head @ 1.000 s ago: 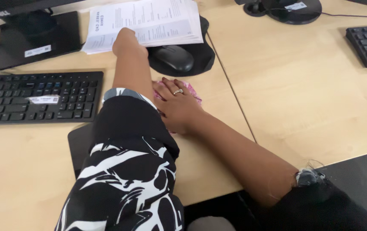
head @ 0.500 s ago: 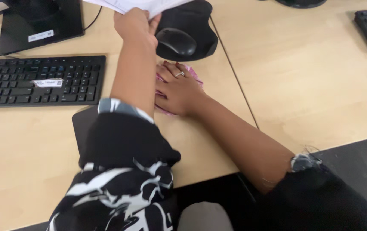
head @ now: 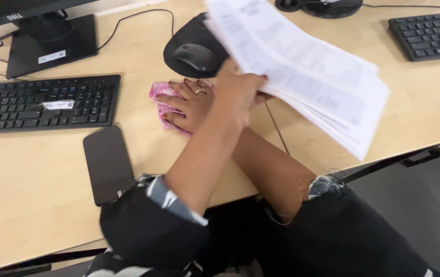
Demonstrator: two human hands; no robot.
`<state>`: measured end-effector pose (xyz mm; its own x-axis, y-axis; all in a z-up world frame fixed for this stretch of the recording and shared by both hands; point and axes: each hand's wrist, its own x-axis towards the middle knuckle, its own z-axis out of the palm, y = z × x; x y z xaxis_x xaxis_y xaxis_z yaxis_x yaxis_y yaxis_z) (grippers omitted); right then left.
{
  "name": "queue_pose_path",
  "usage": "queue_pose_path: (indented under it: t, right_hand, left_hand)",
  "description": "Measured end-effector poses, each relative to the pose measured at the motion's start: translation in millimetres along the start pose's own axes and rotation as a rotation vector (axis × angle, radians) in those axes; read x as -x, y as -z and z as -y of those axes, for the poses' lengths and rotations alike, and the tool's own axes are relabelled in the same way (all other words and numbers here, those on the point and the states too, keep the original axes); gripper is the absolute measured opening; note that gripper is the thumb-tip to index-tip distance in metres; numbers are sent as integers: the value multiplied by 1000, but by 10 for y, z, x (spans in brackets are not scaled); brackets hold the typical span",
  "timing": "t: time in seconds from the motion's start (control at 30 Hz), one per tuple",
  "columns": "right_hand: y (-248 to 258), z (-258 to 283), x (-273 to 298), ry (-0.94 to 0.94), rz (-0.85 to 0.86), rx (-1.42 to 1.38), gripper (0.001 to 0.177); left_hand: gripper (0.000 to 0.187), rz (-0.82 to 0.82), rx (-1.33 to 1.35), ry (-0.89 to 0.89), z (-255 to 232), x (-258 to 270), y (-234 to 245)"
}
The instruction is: The person wipes a desk with a cloth, moving objects including a water bottle, mouse, and keyboard to reach all areas of the surface.
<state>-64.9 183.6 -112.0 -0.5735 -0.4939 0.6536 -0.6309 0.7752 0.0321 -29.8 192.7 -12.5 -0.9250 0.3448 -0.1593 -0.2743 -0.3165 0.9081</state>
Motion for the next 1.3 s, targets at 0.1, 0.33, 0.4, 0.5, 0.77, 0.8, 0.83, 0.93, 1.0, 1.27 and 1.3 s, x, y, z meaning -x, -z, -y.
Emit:
queue_pose_path:
  t: [0.1, 0.33, 0.4, 0.5, 0.77, 0.8, 0.83, 0.93, 1.0, 1.27, 1.3]
  right_hand:
    - [76, 67, 47, -81, -46, -61, 49]
    - [121, 75, 36, -108, -38, -101, 50]
    - [112, 59, 30, -108, -29, -113, 50]
    - [73, 51, 8, -138, -4, -124, 50]
    - [-14, -43, -42, -82, 258, 116, 60]
    - [7, -16, -52, -182, 315, 40, 65]
    - [33, 17, -71, -279, 368, -37, 71]
    - [143, 69, -45, -251, 270, -118, 56]
    - [165, 69, -41, -249, 319, -66, 53]
    - [264, 82, -160, -276, 425, -133, 79]
    - [282, 85, -171, -272, 439, -124, 80]
  left_hand:
    - [49, 216, 2, 100, 218, -219, -283]
    - [49, 364, -104, 282, 912, -1153, -1037]
    - [46, 336, -59, 295, 1154, -1377, -1170]
    - [36, 315, -48, 210, 1316, -1610, -1126]
    - [63, -624, -1035, -239, -198, -1665, 855]
    - [66, -692, -1099, -127, -368, -1553, 1028]
    - [70, -718, -1127, -16, -503, -1442, 1140]
    - [98, -675, -1119, 173, -661, -1135, 1255]
    - [112, -630, -1134, 221, -716, -1049, 1203]
    - [88, -436, -1177, 334, -806, -959, 947]
    - [90, -431, -1167, 330, -817, -953, 957]
